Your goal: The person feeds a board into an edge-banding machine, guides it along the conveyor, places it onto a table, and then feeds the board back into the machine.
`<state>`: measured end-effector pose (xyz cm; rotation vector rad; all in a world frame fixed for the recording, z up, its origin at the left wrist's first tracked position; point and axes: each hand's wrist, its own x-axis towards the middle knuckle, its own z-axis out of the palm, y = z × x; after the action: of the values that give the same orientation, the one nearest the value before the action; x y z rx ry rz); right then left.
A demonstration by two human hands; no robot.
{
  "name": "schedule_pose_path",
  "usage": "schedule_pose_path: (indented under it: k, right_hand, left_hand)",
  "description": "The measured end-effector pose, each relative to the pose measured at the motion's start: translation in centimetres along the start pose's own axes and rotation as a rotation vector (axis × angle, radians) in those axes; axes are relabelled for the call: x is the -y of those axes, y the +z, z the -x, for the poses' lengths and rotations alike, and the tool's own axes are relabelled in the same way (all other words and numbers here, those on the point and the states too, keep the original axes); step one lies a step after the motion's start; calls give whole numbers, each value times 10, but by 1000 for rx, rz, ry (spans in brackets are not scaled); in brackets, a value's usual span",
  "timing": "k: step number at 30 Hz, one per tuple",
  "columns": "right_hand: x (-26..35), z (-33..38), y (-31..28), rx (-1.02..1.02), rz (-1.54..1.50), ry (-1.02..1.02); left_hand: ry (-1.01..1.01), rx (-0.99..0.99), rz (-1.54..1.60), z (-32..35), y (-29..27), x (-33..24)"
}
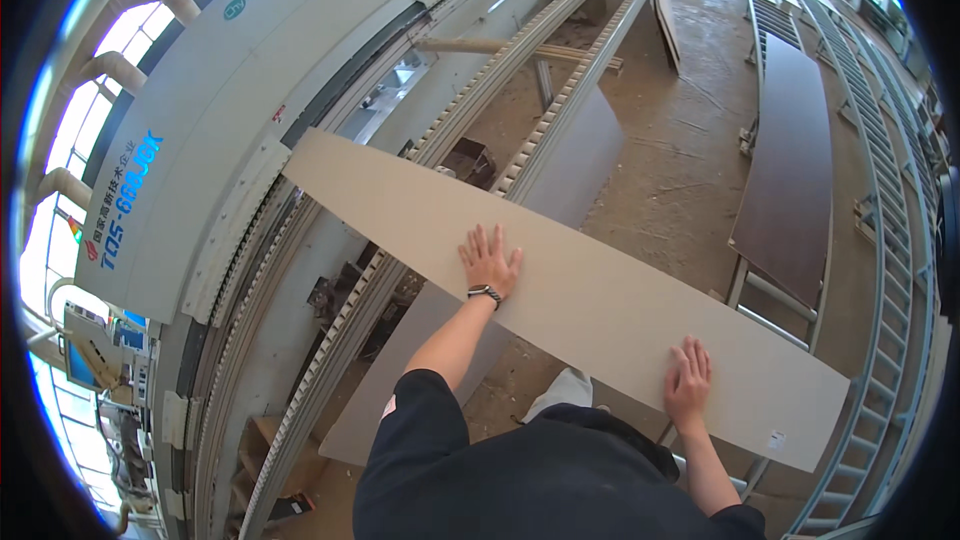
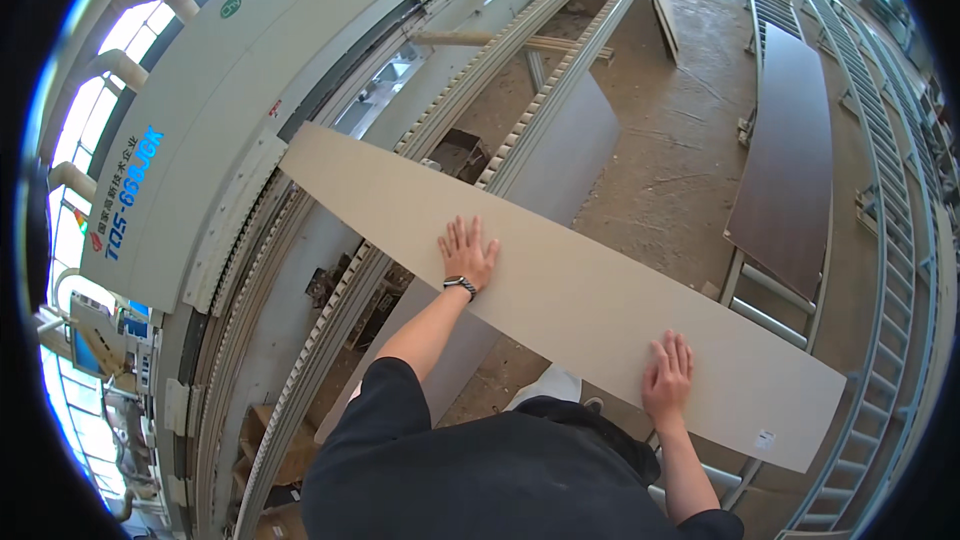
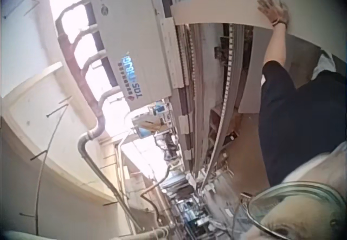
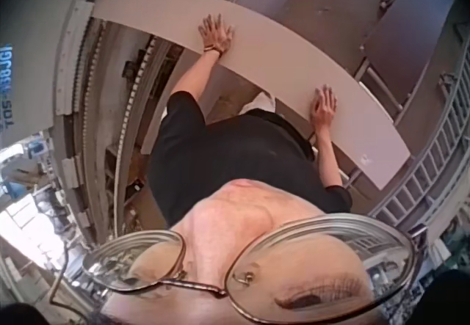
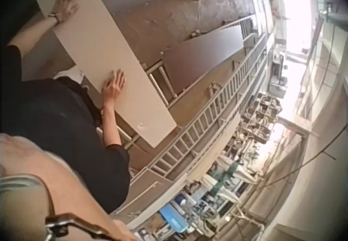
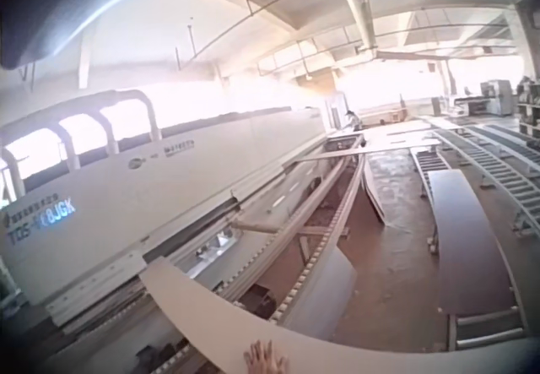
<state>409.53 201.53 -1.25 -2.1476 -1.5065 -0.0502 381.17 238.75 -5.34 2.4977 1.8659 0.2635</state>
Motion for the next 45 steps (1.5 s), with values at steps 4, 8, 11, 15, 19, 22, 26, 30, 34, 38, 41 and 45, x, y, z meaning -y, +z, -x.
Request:
schedule_pose_path:
  k: [4,8,11,15,19,22,26,30,34,38,41,45]
  right_hand:
    - [-10,-32,4,24,21,17]
    - [-32,-62,13,19,48,40]
    - [-42,-89,25,16,58,80]
    - [-58,-121,33,-21,83,111]
    - [-83,-151,43,-33,89,121]
    - [-98,-176,50,-29,83,118]
    - [-113,-212,50,-38,69,138]
    - [-127,-248,51,-44,70,127]
    - [-160,-278,57,-48,38,123]
    - [-176,-312,53,-57,3,107]
    - [-189,-336,52,-61,-26,85]
    - [-207,-371,51,-74,-46,67]
  left_hand:
    - [8,-61,4,-24,7,-18]
    - [32,-131,31,-48,13,-40]
    - [64,-162,44,-78,16,-52]
    - [61,-188,98,-105,19,-75]
    - [70,-197,133,-139,21,-94]
    - [58,-194,144,-159,27,-110]
    - [62,-184,151,-194,30,-127]
    - [62,-234,132,-226,36,-149]
    - [45,-262,141,-262,49,-171]
    - [64,-304,112,-296,59,-186]
    - [46,-294,112,-318,67,-197]
    - [17,-261,105,-353,75,-216]
